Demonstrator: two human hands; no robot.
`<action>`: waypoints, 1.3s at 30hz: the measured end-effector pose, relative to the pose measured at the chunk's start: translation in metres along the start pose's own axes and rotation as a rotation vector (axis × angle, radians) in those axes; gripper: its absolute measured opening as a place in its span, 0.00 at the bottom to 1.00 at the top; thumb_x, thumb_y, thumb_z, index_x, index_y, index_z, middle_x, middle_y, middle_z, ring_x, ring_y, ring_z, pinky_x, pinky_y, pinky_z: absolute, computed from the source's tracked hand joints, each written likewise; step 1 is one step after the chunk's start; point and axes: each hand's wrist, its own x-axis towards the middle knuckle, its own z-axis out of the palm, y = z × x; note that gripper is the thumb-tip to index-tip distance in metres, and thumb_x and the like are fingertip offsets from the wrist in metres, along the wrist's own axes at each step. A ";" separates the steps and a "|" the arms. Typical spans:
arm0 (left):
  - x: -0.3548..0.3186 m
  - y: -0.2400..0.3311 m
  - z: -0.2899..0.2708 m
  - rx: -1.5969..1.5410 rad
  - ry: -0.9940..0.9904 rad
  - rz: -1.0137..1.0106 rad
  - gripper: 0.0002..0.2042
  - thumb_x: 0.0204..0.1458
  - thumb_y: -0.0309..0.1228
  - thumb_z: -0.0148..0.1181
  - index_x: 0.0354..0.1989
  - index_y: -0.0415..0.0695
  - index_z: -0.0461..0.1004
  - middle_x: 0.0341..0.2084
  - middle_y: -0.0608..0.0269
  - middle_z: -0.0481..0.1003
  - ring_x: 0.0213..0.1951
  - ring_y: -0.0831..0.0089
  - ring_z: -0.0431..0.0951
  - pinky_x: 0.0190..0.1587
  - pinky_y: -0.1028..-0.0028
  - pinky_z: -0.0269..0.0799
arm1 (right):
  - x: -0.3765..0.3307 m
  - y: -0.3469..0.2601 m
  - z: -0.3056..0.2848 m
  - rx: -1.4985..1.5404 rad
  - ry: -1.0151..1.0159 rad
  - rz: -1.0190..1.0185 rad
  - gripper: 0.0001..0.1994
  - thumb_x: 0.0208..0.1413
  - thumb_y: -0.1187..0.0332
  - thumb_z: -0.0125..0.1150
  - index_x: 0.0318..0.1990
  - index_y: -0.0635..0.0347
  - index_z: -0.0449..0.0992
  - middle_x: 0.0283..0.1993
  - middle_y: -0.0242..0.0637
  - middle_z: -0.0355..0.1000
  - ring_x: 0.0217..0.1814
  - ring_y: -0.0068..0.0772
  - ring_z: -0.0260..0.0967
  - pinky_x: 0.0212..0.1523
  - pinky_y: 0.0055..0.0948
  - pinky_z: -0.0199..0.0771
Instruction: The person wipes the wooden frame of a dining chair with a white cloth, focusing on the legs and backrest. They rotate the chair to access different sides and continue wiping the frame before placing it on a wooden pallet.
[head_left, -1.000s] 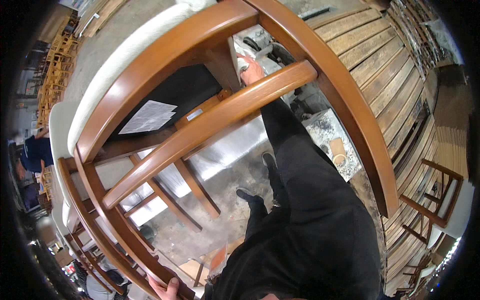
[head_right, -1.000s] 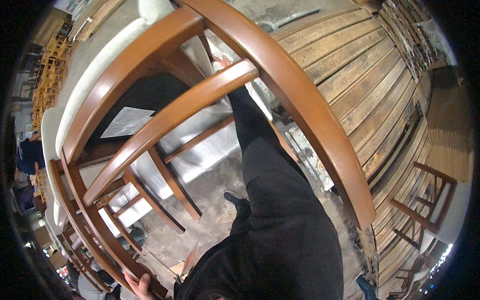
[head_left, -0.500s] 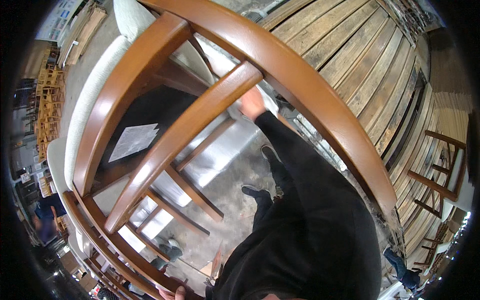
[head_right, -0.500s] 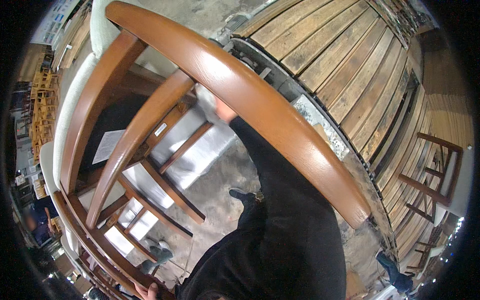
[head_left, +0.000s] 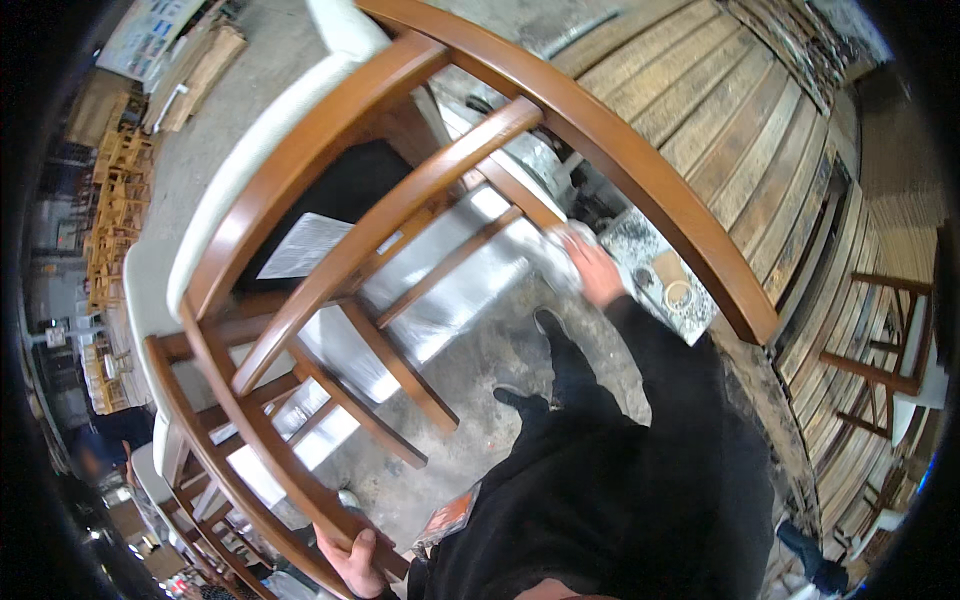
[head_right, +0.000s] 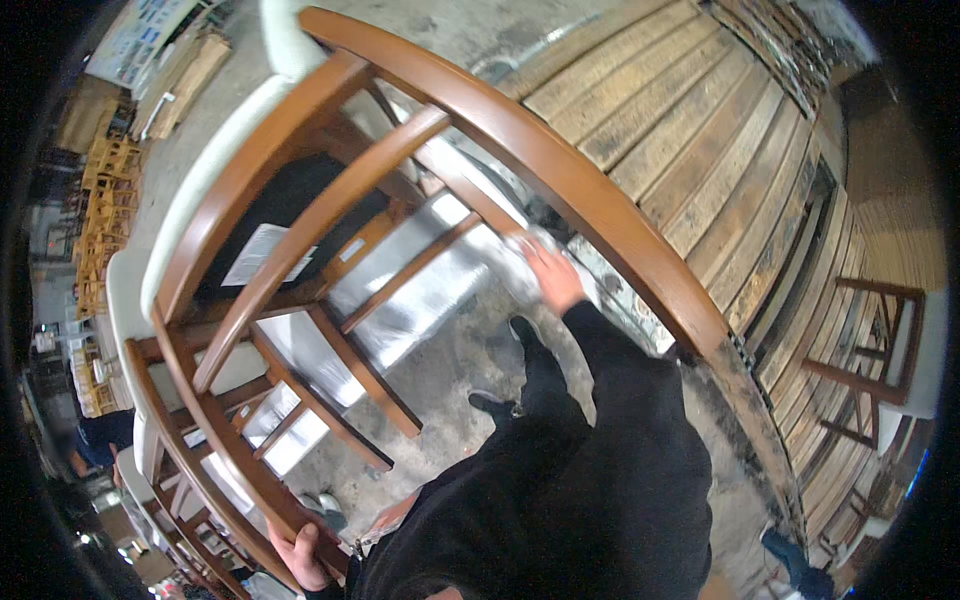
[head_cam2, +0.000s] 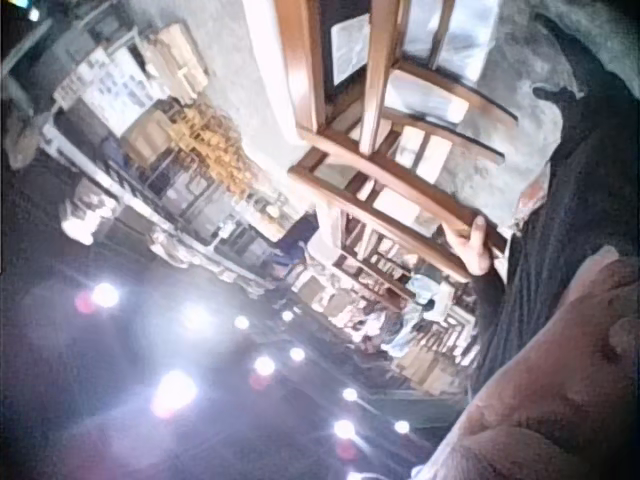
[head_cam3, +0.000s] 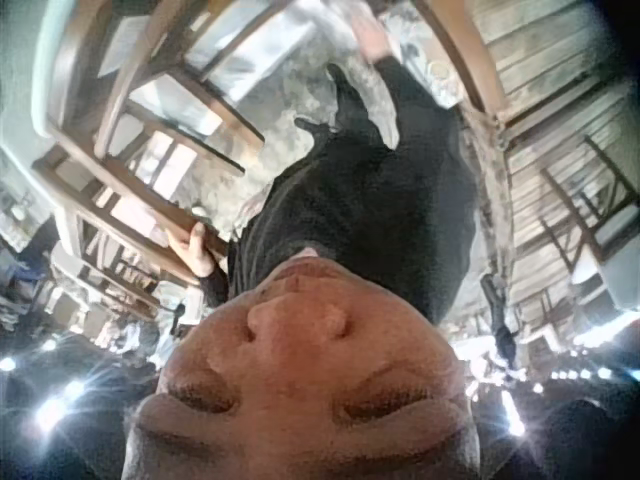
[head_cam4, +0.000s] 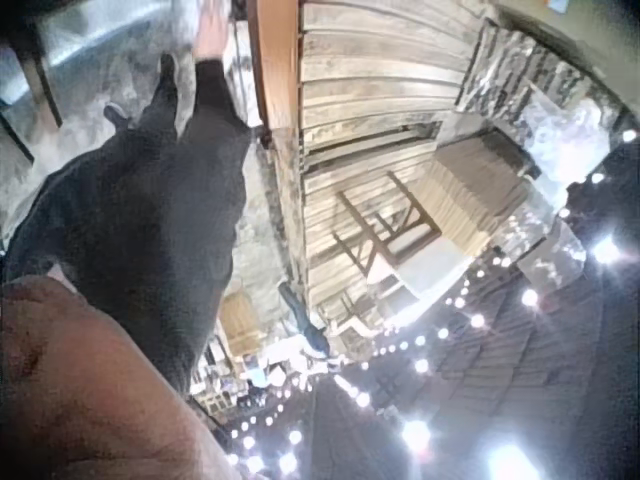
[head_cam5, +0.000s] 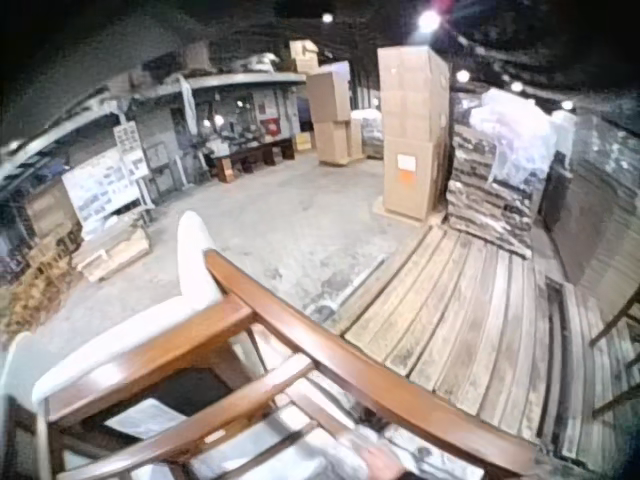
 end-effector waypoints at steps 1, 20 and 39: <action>-0.002 -0.001 0.001 -0.025 -0.013 0.012 0.35 0.46 0.29 0.63 0.64 0.36 0.58 0.29 0.59 0.71 0.20 0.72 0.74 0.19 0.72 0.75 | -0.037 0.006 -0.001 -0.088 -0.004 0.020 0.36 0.50 0.79 0.51 0.71 0.57 0.56 0.76 0.43 0.52 0.72 0.49 0.58 0.66 0.43 0.64; 0.013 -0.027 -0.024 -0.575 -0.382 0.111 0.19 0.62 0.32 0.56 0.55 0.43 0.55 0.26 0.56 0.71 0.18 0.65 0.76 0.19 0.67 0.76 | -0.086 -0.187 -0.350 -0.295 0.522 -0.248 0.12 0.46 0.63 0.68 0.40 0.51 0.80 0.47 0.39 0.75 0.56 0.48 0.70 0.54 0.42 0.73; 0.011 -0.029 -0.031 -0.753 -0.361 0.070 0.27 0.57 0.30 0.61 0.61 0.40 0.56 0.26 0.58 0.72 0.19 0.67 0.77 0.20 0.67 0.75 | 0.124 -0.531 -0.208 0.147 0.348 -0.737 0.26 0.51 0.48 0.64 0.52 0.55 0.77 0.52 0.53 0.73 0.58 0.57 0.68 0.60 0.50 0.65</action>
